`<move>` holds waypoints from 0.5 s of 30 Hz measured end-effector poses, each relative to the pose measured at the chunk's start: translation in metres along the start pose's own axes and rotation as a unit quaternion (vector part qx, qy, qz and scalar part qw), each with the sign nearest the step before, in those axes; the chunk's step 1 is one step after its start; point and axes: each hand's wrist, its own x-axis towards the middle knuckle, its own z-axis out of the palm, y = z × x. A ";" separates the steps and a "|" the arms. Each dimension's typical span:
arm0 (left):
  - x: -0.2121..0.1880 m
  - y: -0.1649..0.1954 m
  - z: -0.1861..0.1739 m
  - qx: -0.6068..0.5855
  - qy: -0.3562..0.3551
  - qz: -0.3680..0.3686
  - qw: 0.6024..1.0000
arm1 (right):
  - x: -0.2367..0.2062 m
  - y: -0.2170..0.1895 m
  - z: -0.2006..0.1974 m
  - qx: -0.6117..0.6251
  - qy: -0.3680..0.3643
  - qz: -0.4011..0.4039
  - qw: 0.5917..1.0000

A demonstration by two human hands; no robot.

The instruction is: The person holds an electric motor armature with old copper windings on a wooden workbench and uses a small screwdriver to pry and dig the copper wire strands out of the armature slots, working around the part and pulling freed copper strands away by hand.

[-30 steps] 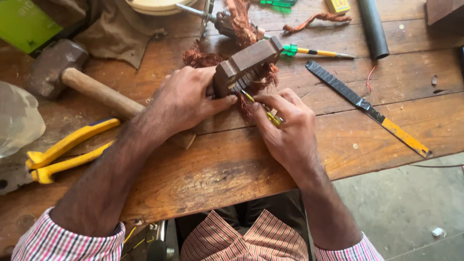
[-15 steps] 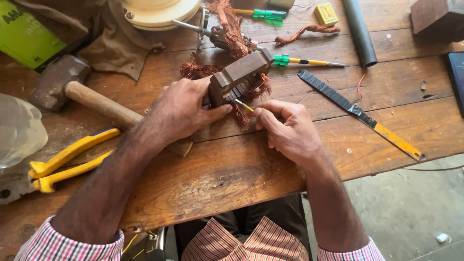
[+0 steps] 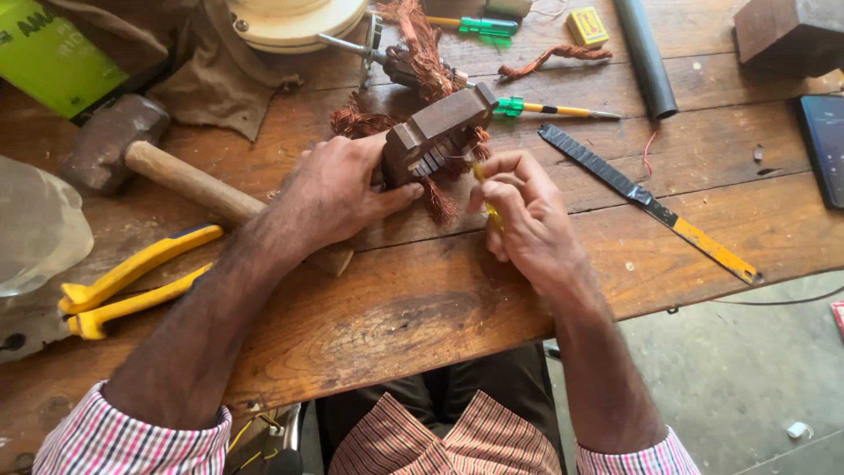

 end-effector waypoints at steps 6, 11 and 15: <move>-0.001 0.001 -0.003 -0.001 -0.004 -0.008 1.000 | 0.006 -0.016 0.023 -0.293 0.041 -0.158 0.942; -0.003 -0.003 -0.001 -0.001 0.009 0.017 1.000 | 0.007 -0.023 0.036 -0.258 0.036 -0.076 0.962; -0.001 -0.006 -0.001 0.000 0.000 0.010 1.000 | 0.014 -0.020 0.039 -0.318 0.050 -0.098 0.942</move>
